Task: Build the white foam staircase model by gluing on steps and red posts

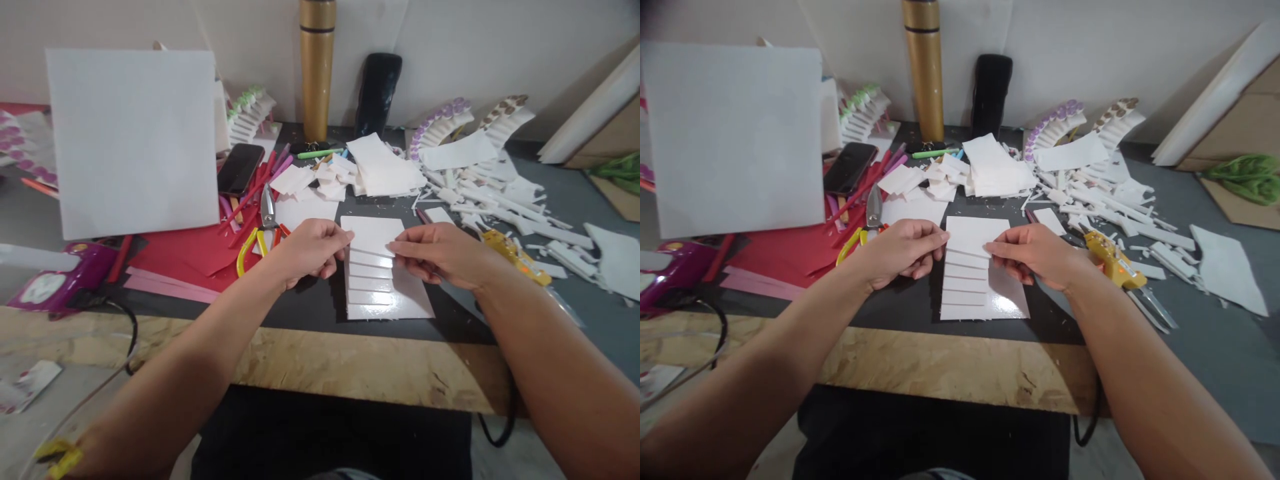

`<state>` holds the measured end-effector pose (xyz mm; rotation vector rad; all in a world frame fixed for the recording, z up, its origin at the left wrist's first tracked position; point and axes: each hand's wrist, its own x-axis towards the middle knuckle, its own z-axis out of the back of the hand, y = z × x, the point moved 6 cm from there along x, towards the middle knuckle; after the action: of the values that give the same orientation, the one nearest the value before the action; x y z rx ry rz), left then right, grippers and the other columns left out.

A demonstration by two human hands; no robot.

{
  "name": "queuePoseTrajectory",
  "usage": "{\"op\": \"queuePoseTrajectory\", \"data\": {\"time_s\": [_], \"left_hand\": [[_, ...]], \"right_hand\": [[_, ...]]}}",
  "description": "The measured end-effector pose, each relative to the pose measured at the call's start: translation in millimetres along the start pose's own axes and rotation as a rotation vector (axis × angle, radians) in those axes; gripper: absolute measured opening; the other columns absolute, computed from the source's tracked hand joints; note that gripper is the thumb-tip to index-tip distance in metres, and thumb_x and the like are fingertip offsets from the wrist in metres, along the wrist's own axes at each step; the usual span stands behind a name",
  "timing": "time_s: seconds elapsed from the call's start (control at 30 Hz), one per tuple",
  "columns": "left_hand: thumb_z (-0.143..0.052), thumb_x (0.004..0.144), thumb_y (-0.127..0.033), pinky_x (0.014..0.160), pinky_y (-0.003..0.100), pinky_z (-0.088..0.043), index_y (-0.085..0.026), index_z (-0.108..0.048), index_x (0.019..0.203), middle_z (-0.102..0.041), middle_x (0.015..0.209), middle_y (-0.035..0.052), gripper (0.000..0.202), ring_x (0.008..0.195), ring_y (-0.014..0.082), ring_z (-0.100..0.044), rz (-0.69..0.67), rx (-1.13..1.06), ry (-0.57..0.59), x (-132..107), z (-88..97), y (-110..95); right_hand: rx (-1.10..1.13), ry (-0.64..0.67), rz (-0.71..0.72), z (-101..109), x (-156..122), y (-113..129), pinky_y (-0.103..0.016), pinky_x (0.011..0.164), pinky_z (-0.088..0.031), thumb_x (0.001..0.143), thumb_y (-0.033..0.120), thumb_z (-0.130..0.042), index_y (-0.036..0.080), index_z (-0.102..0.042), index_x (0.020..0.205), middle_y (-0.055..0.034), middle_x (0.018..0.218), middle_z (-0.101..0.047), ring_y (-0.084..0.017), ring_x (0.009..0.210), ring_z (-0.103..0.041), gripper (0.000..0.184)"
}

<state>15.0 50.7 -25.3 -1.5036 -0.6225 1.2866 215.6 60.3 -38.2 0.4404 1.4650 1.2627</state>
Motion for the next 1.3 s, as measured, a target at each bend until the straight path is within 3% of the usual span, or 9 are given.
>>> {"op": "queuePoseTrajectory", "data": {"time_s": [0.27,0.5,0.8,1.3], "left_hand": [[-0.057,0.096,-0.018,0.035,0.017,-0.026,-0.015,-0.055,0.079,-0.055,0.069,-0.0024,0.017,0.038,0.0018,-0.047,-0.023,0.023,-0.007,7,1.8,7],[-0.058,0.095,-0.021,0.038,0.017,-0.025,-0.016,-0.058,0.082,-0.057,0.069,-0.0004,0.014,0.040,0.0032,-0.046,-0.032,0.108,-0.016,9,3.1,11],[-0.059,0.095,-0.027,0.040,0.019,-0.027,-0.019,-0.060,0.082,-0.056,0.064,0.0002,0.015,0.041,0.0055,-0.044,-0.039,0.141,-0.036,14,4.6,17],[-0.059,0.095,-0.023,0.038,0.017,-0.026,-0.017,-0.058,0.080,-0.056,0.066,-0.0013,0.016,0.039,0.0030,-0.045,-0.032,0.110,-0.044,13,1.6,13]], "right_hand": [[-0.022,0.049,-0.006,-5,-1,-1,-0.016,0.033,-0.030,0.078,0.049,-0.081,0.015,-0.064,0.067,0.0030,0.043,-0.054,-0.003,0.033,-0.040,0.040],[-0.030,0.029,0.028,-7,-1,4,-0.017,0.031,-0.032,0.064,0.047,-0.090,0.015,-0.065,0.061,0.0017,0.042,-0.057,-0.004,0.031,-0.043,0.041],[0.011,0.018,0.032,-8,-1,5,-0.016,0.031,-0.036,0.061,0.043,-0.092,0.016,-0.063,0.059,0.0020,0.044,-0.060,-0.005,0.034,-0.048,0.040],[0.009,0.007,0.041,-8,-1,7,-0.016,0.031,-0.036,0.059,0.043,-0.093,0.015,-0.064,0.059,0.0005,0.053,-0.065,-0.006,0.036,-0.052,0.040]]}}
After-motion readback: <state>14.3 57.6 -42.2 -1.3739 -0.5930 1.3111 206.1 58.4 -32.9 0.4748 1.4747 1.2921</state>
